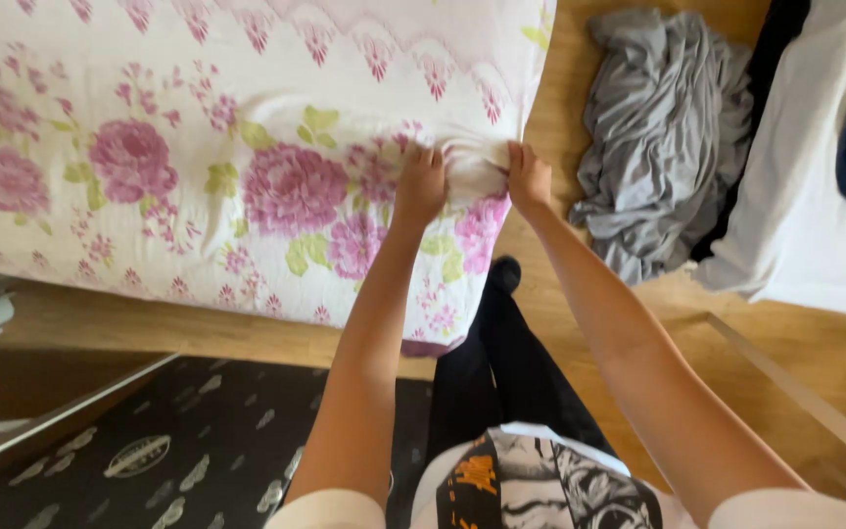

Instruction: The person spreads a floral-patterned bedsheet over a mattress, smoothing it out and tucking the edges under the mattress. They adjust the sheet along the sides and corners to ensure it is flat and properly aligned.

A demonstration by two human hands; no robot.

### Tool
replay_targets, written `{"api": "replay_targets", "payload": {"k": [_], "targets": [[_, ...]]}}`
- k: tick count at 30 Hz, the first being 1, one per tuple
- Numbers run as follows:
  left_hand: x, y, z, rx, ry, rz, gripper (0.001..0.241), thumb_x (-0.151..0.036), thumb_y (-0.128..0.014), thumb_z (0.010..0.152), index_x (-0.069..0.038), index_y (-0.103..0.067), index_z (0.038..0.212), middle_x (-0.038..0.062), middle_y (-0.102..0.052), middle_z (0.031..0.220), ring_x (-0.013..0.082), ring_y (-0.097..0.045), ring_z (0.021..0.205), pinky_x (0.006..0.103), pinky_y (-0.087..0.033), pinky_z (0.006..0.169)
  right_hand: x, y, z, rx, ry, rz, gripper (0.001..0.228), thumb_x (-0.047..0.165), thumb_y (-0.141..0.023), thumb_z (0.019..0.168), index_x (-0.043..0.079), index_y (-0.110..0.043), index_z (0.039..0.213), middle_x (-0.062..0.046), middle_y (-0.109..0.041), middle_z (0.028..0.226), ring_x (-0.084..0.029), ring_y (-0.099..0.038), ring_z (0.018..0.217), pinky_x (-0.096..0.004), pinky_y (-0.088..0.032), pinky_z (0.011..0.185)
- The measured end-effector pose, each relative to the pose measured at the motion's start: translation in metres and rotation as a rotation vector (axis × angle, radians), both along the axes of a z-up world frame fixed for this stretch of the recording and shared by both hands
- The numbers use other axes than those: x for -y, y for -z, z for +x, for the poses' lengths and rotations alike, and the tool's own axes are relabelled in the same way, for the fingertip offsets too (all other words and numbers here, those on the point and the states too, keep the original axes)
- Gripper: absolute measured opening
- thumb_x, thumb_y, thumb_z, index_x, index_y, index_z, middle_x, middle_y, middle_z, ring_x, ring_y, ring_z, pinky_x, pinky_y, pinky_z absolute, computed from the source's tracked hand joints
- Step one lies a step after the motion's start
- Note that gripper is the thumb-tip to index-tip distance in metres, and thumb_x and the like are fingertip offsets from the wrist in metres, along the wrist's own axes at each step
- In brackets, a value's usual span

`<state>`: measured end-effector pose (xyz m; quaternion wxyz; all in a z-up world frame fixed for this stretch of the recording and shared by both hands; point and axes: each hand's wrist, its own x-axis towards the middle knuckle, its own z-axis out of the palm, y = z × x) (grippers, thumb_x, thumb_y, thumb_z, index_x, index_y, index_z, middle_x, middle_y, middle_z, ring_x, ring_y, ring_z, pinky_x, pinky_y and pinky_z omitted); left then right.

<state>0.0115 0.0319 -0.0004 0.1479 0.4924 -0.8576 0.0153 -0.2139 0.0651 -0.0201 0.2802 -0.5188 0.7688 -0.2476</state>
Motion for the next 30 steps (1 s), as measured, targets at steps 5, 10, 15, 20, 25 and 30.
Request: {"api": "replay_targets", "payload": {"k": [5, 10, 15, 20, 25, 30], "targets": [[-0.014, 0.010, 0.028, -0.221, -0.027, 0.179, 0.022, -0.024, -0.064, 0.084, -0.005, -0.059, 0.092, 0.011, -0.057, 0.090, 0.0336, -0.062, 0.093, 0.0444, -0.052, 0.081, -0.021, 0.064, -0.008, 0.449, 0.140, 0.335, 0.058, 0.079, -0.032, 0.103, 0.026, -0.048, 0.120, -0.006, -0.074, 0.114, -0.027, -0.073, 0.100, -0.045, -0.059, 0.086], [-0.023, -0.040, 0.057, 0.147, -0.249, 0.082, 0.060, -0.057, -0.071, 0.078, -0.008, -0.064, 0.113, 0.018, -0.061, 0.117, 0.0400, -0.060, 0.113, 0.0544, -0.054, 0.081, -0.099, -0.048, 0.056, 0.367, 0.267, 0.442, 0.077, 0.078, -0.027, 0.103, 0.017, -0.037, 0.148, -0.030, -0.060, 0.136, -0.048, -0.057, 0.127, -0.057, -0.040, 0.113], [-0.019, 0.030, 0.077, 0.168, -0.095, -0.118, 0.031, -0.037, -0.070, 0.080, -0.010, -0.074, 0.093, 0.025, -0.064, 0.101, 0.0600, -0.059, 0.107, 0.0623, -0.056, 0.074, -0.135, 0.022, 0.067, 0.091, 0.428, 0.223, 0.047, 0.041, -0.038, 0.111, 0.007, -0.070, 0.103, -0.026, -0.071, 0.095, -0.049, -0.067, 0.097, -0.063, -0.050, 0.083], [-0.019, -0.004, 0.092, 0.064, 0.143, 0.032, 0.019, -0.015, -0.062, 0.079, -0.005, -0.074, 0.090, 0.010, -0.066, 0.078, 0.0308, -0.069, 0.071, 0.0475, -0.055, 0.067, -0.131, -0.005, 0.069, 0.022, 0.436, 0.163, 0.056, 0.058, -0.042, 0.113, 0.007, -0.060, 0.096, -0.028, -0.069, 0.095, -0.053, -0.064, 0.099, -0.064, -0.046, 0.081], [-0.016, 0.024, 0.112, 0.007, 0.196, 0.245, 0.037, -0.028, -0.062, 0.086, -0.001, -0.071, 0.110, 0.016, -0.071, 0.104, 0.0367, -0.070, 0.094, 0.0549, -0.051, 0.084, -0.124, -0.032, 0.100, -0.109, 0.465, 0.028, 0.048, 0.052, -0.040, 0.117, 0.010, -0.056, 0.097, -0.030, -0.067, 0.089, -0.053, -0.066, 0.091, -0.063, -0.049, 0.075], [-0.051, -0.021, 0.133, -0.187, 0.069, 0.093, 0.046, -0.048, -0.068, 0.083, -0.013, -0.059, 0.112, 0.009, -0.060, 0.116, 0.0317, -0.062, 0.103, 0.0474, -0.047, 0.085, -0.144, -0.003, 0.085, -0.383, 0.360, -0.035, 0.041, 0.044, -0.046, 0.118, 0.012, -0.054, 0.093, -0.024, -0.067, 0.073, -0.049, -0.070, 0.076, -0.059, -0.054, 0.062]]}}
